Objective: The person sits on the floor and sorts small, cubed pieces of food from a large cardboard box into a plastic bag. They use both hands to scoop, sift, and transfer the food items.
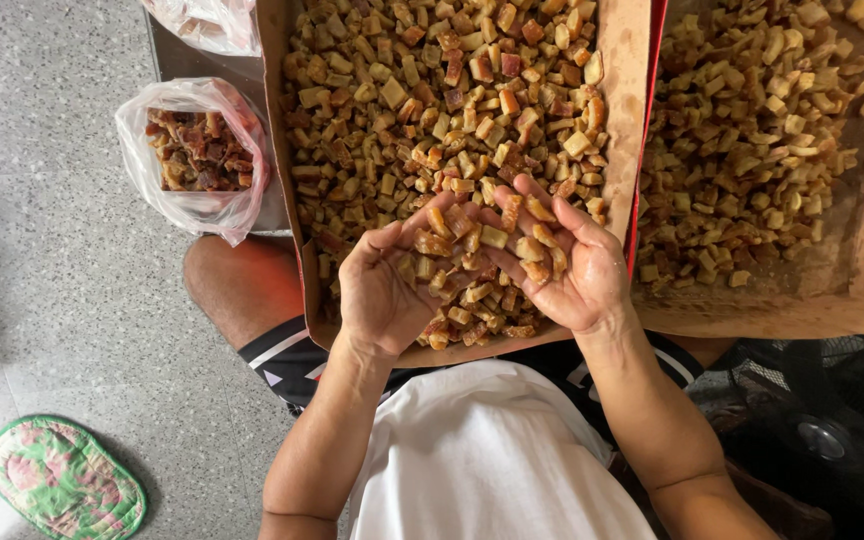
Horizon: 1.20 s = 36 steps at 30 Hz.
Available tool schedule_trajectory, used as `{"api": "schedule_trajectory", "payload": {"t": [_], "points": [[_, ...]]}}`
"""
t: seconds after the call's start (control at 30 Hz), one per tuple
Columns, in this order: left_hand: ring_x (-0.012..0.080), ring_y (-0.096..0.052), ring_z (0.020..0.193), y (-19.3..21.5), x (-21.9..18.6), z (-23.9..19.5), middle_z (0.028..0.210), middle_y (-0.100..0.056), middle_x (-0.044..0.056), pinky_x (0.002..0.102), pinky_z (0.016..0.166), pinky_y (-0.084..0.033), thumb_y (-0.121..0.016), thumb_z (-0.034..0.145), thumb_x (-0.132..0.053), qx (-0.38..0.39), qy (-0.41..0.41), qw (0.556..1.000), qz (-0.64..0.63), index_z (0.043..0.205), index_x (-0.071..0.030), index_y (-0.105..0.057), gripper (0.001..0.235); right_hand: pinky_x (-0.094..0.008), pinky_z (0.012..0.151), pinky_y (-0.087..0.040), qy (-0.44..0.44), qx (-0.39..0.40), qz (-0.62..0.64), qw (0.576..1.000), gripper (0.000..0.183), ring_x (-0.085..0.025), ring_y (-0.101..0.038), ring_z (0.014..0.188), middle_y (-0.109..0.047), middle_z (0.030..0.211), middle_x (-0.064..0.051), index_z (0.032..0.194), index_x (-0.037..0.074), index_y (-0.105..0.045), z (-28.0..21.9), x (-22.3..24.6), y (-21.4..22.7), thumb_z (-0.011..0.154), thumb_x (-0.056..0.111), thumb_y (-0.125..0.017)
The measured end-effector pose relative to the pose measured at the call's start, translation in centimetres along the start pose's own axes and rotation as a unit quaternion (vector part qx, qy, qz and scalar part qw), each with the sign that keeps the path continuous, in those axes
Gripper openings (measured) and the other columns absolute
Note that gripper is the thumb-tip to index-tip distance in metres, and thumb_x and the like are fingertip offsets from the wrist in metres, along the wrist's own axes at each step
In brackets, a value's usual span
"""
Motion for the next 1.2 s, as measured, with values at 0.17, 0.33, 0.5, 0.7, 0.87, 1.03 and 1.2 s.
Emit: {"api": "schedule_trajectory", "payload": {"t": [0.17,0.33,0.5,0.7,0.87,1.03,1.2], "points": [[0.0367,-0.053,0.137,0.2,0.1,0.5,0.151,-0.05,0.024,0.062,0.119,-0.036,-0.037,0.094,-0.02,-0.006,-0.003,1.0,0.012,0.154,-0.002,-0.042,0.063,-0.052,0.128,-0.026,-0.001,0.071,0.027,0.997,0.058,-0.032,-0.039,0.151,-0.039,0.165,-0.021,0.161,0.001,-0.036,-1.7,-0.4,-2.4,0.106,0.02,-0.044],[0.0344,-0.047,0.147,0.4,0.3,0.3,0.159,-0.045,0.024,0.059,0.126,-0.032,-0.039,0.084,-0.01,0.058,-0.008,0.998,0.012,0.157,0.001,-0.04,0.074,-0.05,0.133,-0.025,-0.002,0.118,-0.007,0.993,0.075,-0.031,-0.038,0.155,-0.036,0.168,-0.019,0.164,-0.001,-0.033,-1.8,0.0,-2.3,0.09,0.004,-0.045],[0.0344,-0.042,0.149,-0.2,0.2,-0.1,0.163,-0.04,0.022,0.056,0.126,-0.03,-0.04,0.085,-0.013,0.035,-0.008,0.999,0.027,0.157,-0.001,-0.038,0.074,-0.05,0.13,-0.033,-0.011,0.113,-0.003,0.994,0.065,-0.032,-0.047,0.148,-0.042,0.165,-0.022,0.159,-0.001,-0.04,-1.3,0.3,-1.1,0.095,0.004,-0.046],[0.0389,-0.045,0.145,0.3,0.2,0.0,0.156,-0.046,0.025,0.054,0.125,-0.033,-0.037,0.09,-0.017,0.025,-0.032,0.999,-0.002,0.154,0.004,-0.042,0.067,-0.049,0.117,-0.046,-0.021,0.053,0.004,0.998,0.049,-0.031,-0.061,0.129,-0.058,0.149,-0.02,0.151,0.001,-0.051,-0.7,-0.1,0.5,0.107,0.024,-0.052],[0.0376,-0.056,0.129,2.2,1.6,0.2,0.134,-0.063,0.025,0.053,0.117,-0.04,-0.04,0.101,-0.015,0.025,-0.204,0.97,0.127,0.142,0.009,-0.056,0.05,-0.045,0.102,-0.055,-0.03,0.016,-0.03,0.999,0.04,-0.026,-0.068,0.111,-0.069,0.129,-0.013,0.14,0.005,-0.062,-0.2,-2.3,1.5,0.11,0.03,-0.055],[0.0305,-0.064,0.13,-0.3,4.4,-0.8,0.118,-0.07,0.013,0.044,0.116,-0.048,-0.054,0.097,0.004,0.017,-0.39,0.718,0.577,0.111,-0.003,-0.07,0.023,-0.037,0.089,-0.059,-0.088,0.108,0.091,0.986,0.034,-0.02,-0.071,0.101,-0.072,0.112,-0.009,0.132,0.006,-0.067,0.6,-5.9,0.7,0.116,0.033,-0.053],[0.0392,-0.055,0.141,-3.5,5.0,-0.5,0.123,-0.067,0.016,0.059,0.13,-0.028,-0.06,0.082,0.009,0.064,-0.467,0.559,0.682,0.106,-0.005,-0.072,0.03,-0.032,0.086,-0.064,-0.152,0.081,0.216,0.961,0.032,-0.018,-0.071,0.096,-0.071,0.107,-0.007,0.119,0.008,-0.068,1.1,-6.1,-0.1,0.113,0.035,-0.051]]}}
Point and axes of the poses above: each hand's wrist, its own z-axis towards the middle knuckle, its own y-axis out of the back of the hand, x = y × z, the point moved 2 cm from there along z, towards the middle knuckle
